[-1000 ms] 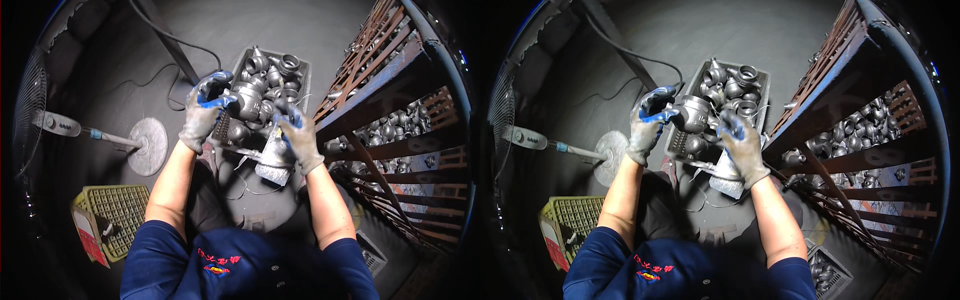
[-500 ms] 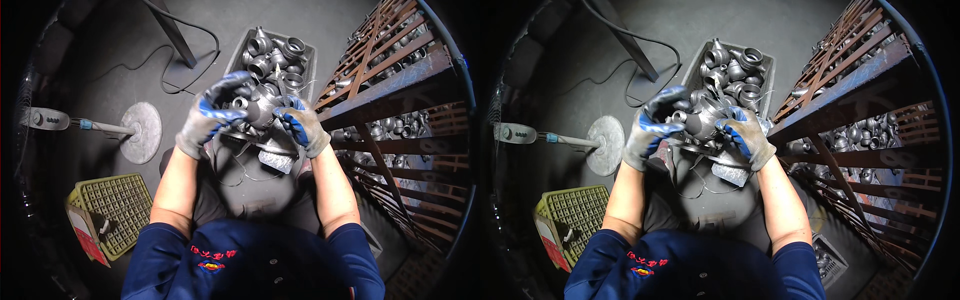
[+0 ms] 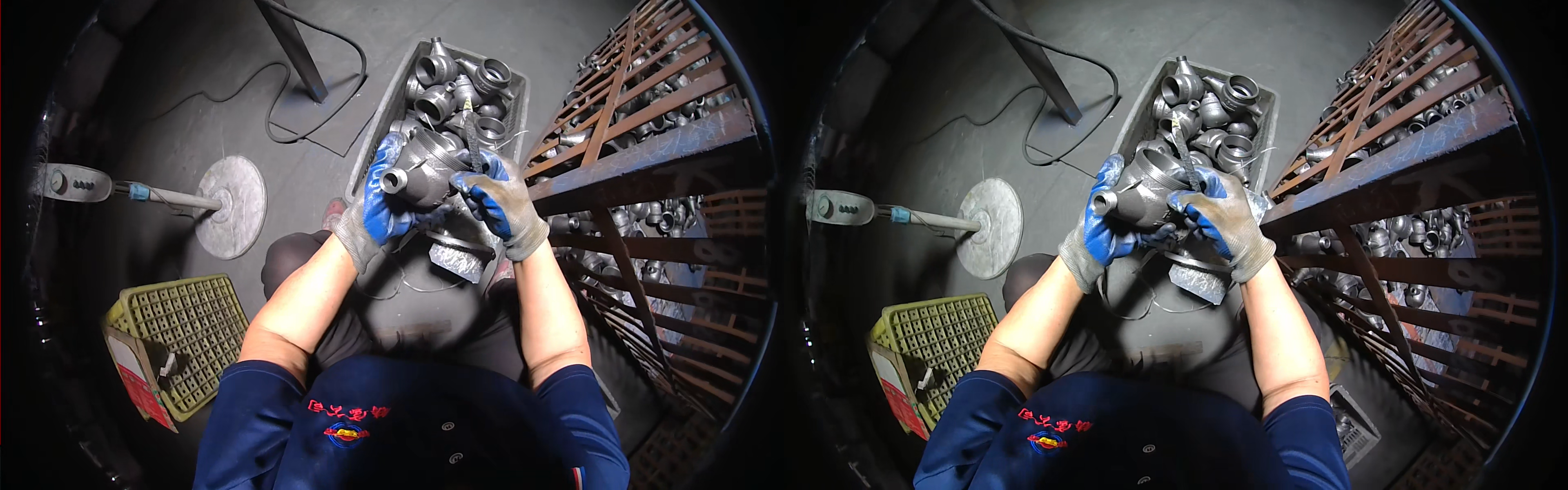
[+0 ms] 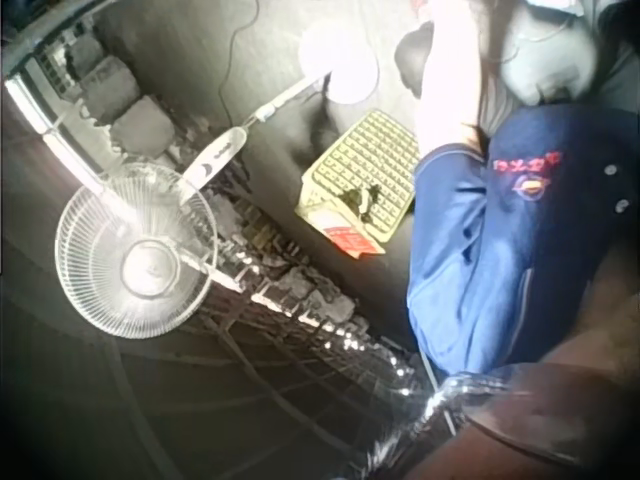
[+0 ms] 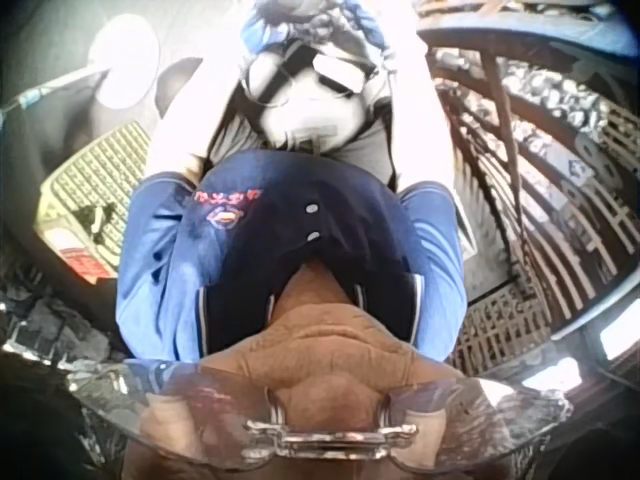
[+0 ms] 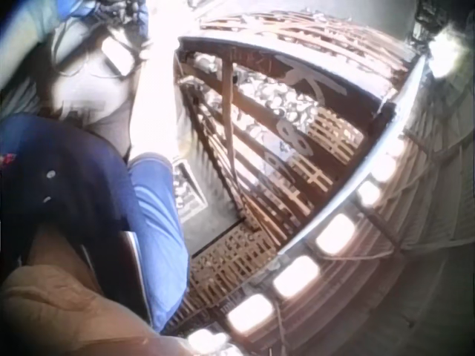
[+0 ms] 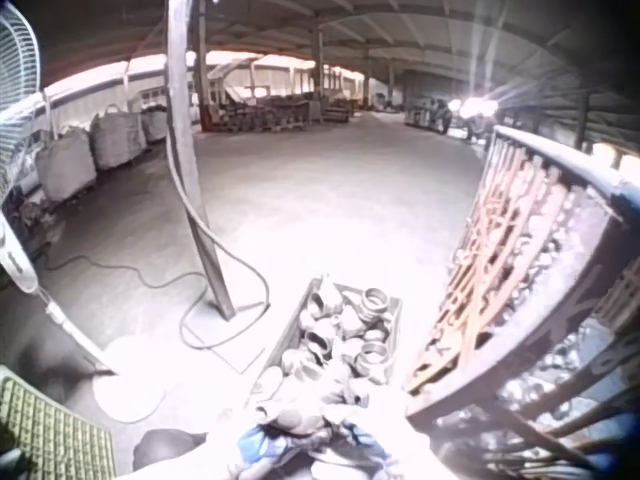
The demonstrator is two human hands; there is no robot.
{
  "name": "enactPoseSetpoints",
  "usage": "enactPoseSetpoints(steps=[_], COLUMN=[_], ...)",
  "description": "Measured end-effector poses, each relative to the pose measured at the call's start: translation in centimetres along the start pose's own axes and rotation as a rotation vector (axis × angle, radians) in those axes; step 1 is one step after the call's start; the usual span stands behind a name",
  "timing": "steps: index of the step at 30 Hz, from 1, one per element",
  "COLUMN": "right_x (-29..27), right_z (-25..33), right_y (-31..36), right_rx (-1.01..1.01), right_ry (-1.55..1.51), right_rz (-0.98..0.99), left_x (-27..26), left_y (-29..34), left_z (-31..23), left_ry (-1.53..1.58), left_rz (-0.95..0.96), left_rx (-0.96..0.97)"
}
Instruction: The person mixes putty on a metal plate using a scraper. The person then retrieves metal castings from a basket, applies putty to their surfaces using the scraper while turning them by hand, and places the castings into a storage rack.
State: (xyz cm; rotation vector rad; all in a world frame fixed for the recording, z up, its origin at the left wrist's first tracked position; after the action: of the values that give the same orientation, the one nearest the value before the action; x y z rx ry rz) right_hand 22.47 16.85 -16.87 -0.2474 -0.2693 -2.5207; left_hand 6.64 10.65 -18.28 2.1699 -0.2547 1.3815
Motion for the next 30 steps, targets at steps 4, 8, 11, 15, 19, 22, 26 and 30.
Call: enactPoseSetpoints(steps=[4, 8, 11, 15, 19, 22, 26, 30], right_x=[0.8, -0.6, 0.5, 1.7, 1.5, 1.5, 1.5, 2.0], right_z=[0.8, 0.3, 1.2, 1.5, 0.5, 0.0, -0.5, -0.3], right_y=[-0.1, 0.9, 1.7, 2.6, 3.1, 2.4, 2.2, 2.3], right_rx=[-0.249, -0.237, -0.452, -0.393, -0.373, -0.599, -0.628, -0.630], right_ry=[0.026, 0.087, 0.423, 0.563, 0.591, 0.741, 0.791, 0.836], right_rz=[-0.122, -0.221, -0.115, -0.108, -0.109, -0.112, -0.175, -0.206], left_x=[0.3, 0.8, -0.5, -0.7, -1.1, -1.2, -1.0, -1.2], left_y=[-0.1, 0.4, 0.0, 0.3, 0.2, 0.2, 0.3, 0.3], left_z=[-0.5, -0.8, -0.9, -1.1, -1.2, -1.2, -1.0, -1.0], left_ry=[0.043, 0.056, 0.117, 0.191, 0.172, 0.145, 0.081, 0.094], left_rz=[0.055, -0.098, -0.051, -0.017, -0.061, -0.077, -0.098, -0.095], left_rx=[0.117, 0.240, 0.261, 0.306, 0.346, 0.373, 0.414, 0.413])
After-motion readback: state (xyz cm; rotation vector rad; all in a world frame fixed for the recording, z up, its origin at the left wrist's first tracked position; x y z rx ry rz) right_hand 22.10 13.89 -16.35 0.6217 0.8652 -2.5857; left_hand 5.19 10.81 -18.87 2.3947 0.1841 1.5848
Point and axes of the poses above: each hand's wrist, its own y-axis away from the middle knuckle, its own x-axis out of the palm, z = x × y, the point moved 2 cm from there along -y, towards the middle knuckle, and after that the axes turned 6 degrees about -x, right-handed, at the moved point
